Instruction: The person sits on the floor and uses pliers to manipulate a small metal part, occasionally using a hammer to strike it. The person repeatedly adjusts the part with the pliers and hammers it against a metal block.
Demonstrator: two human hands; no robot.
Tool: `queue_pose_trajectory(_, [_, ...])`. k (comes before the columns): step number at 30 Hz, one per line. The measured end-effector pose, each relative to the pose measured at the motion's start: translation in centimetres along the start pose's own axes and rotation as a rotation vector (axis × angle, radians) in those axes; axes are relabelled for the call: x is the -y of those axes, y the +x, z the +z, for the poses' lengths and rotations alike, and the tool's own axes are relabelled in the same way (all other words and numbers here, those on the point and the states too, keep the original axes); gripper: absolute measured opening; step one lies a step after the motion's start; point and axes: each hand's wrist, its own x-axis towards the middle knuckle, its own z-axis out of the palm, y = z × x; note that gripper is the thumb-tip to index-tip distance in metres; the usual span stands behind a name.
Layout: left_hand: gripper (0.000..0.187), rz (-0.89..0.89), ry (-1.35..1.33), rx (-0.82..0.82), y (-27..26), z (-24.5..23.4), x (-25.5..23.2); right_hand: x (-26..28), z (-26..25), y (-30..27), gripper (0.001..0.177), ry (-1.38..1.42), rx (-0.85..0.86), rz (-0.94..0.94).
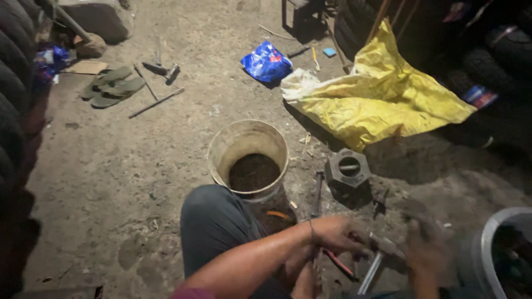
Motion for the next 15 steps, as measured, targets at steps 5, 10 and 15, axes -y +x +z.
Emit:
queue_pose_trajectory(5, [0.034, 0.058, -0.288, -0.289, 1.7, -1.8, -1.6, 1.8, 6.8, -4.5, 0.028, 0.008, 0.433, -0.042])
queue_pose_trajectory(10, [0.02, -0.26, 0.652, -0.449, 0.3, -4.5, 0.8, 6.4, 5.9, -2.6, 0.03, -0.035, 0.532, -0.18])
queue_pose_trajectory(15, [0.031, -0.109, 0.168, -0.174, -0.4, -1.7, 1.9, 5.0, 2.4, 0.7, 0.029, -0.116, 0.267, 0.039])
